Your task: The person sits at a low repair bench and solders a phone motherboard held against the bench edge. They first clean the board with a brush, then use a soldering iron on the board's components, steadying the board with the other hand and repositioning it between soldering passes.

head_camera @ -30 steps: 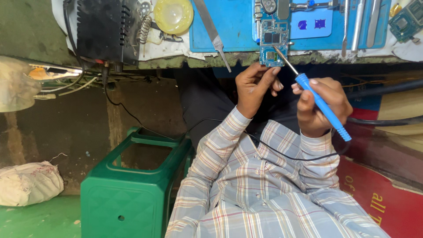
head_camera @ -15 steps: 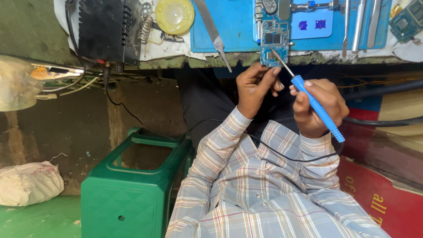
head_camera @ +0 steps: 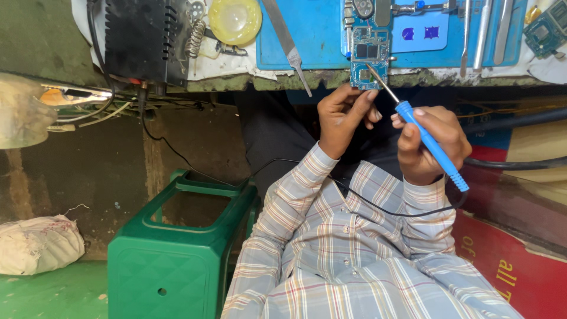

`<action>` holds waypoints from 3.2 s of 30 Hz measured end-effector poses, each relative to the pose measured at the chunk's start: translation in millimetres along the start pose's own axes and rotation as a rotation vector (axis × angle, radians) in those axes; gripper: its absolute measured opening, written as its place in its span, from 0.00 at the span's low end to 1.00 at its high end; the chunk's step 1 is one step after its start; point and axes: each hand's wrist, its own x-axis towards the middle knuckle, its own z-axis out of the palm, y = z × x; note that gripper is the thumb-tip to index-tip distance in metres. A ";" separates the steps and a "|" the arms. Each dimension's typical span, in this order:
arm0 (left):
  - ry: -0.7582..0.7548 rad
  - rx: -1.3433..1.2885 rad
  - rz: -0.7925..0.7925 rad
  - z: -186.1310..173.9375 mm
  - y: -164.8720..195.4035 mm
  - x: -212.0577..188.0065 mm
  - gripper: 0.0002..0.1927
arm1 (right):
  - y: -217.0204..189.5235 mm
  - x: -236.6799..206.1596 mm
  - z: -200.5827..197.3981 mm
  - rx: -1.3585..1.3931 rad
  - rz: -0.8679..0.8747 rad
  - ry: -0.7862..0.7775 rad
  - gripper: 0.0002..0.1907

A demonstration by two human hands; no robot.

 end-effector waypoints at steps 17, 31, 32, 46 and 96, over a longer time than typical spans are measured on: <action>-0.006 0.001 0.005 0.0 1.3 -0.6 0.07 | 0.1 -2.3 -0.2 0.004 -0.006 0.008 0.11; 0.008 0.009 -0.011 -1.5 0.5 0.1 0.07 | 4.1 -7.7 -0.4 0.057 0.032 0.027 0.11; 0.006 0.009 -0.009 -1.8 0.6 0.2 0.07 | 4.5 -8.5 -0.3 0.063 0.041 0.027 0.11; 0.002 0.023 -0.008 -1.4 3.4 -0.1 0.08 | 16.5 -16.8 1.2 0.178 0.126 0.067 0.16; 0.000 0.028 -0.005 -1.7 0.4 2.0 0.08 | 22.6 -7.7 0.0 0.257 0.173 0.076 0.21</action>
